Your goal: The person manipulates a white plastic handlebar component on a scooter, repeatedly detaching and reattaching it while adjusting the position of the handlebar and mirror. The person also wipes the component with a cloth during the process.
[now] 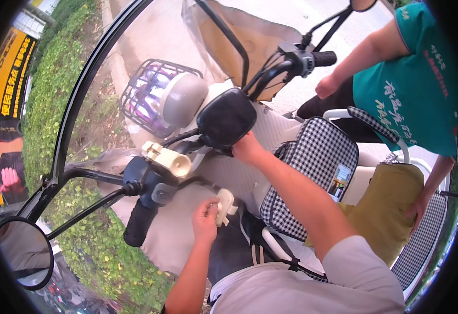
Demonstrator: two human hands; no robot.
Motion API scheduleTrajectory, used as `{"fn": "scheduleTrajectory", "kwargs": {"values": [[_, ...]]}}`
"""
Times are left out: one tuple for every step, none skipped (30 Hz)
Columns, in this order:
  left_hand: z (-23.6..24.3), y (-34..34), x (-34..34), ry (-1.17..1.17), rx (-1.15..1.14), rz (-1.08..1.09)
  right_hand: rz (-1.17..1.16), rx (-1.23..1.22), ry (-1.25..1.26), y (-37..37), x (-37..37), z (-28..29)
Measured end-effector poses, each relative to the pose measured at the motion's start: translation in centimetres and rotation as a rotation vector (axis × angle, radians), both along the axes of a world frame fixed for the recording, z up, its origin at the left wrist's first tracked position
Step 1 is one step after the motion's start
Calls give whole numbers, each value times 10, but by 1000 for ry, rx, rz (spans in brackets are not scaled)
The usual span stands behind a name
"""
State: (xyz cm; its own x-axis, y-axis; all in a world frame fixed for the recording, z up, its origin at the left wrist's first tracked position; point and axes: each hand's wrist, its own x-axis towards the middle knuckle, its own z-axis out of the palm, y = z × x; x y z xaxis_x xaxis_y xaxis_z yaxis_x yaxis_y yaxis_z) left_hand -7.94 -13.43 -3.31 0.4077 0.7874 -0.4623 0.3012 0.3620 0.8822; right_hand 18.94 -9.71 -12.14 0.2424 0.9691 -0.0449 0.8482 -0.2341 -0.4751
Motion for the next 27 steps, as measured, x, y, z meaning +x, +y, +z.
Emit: {"fn": "scheduleTrajectory", "kwargs": {"values": [[5,1,-5,-12,-61,42,-13,150,-100,10,-7,-8],[11,1,-9,-25,-123,81,-31,301,-199,18,-11,-15],[15,2,-12,-40,-184,116,-90,300,-97,23,-12,-22],[19,2,-17,-83,-274,150,-143,295,11,29,-16,-21],[23,5,-19,-128,-362,182,-199,287,118,32,-22,-20],[27,6,-21,-174,-450,212,-183,293,110,33,-29,-31],[31,5,-19,-239,-518,243,-181,303,89,32,-27,-45],[35,6,-16,-305,-580,274,-175,313,70,32,-27,-55],[38,7,-13,-370,-644,303,-180,329,55,32,-24,-65],[39,8,-14,-375,-658,309,-166,337,48,34,-26,-66],[39,9,-16,-365,-655,283,-149,342,44,34,-27,-67],[38,10,-18,-356,-653,256,-129,343,45,34,-26,-68],[38,10,-20,-349,-645,234,-104,345,47,34,-27,-65],[39,10,-20,-337,-632,248,-78,346,51,34,-26,-62],[41,12,-21,-323,-629,255,-55,344,53,35,-26,-60],[42,12,-21,-317,-632,262,-24,342,45,31,-24,-57],[43,13,-21,-310,-636,269,4,337,39,28,-22,-55],[44,15,-20,-321,-657,276,34,332,29,26,-17,-53],[46,16,-19,-329,-676,284,62,329,24,24,-15,-49],[48,18,-18,-336,-695,290,88,320,16,20,-13,-45],[50,19,-16,-339,-688,289,109,295,3,16,-9,-40],[51,21,-14,-342,-680,285,125,259,-15,12,-6,-33],[52,21,-13,-341,-674,286,146,200,-35,8,-7,-22],[53,22,-13,-342,-666,278,147,92,-64,0,-5,-10],[54,24,-13,-345,-659,270,156,-18,-98,-7,-4,7],[55,24,-14,-346,-652,267,165,-127,-128,-14,-5,28],[56,25,-10,-363,-650,239,-11,-78,162,-26,-3,51]]}}
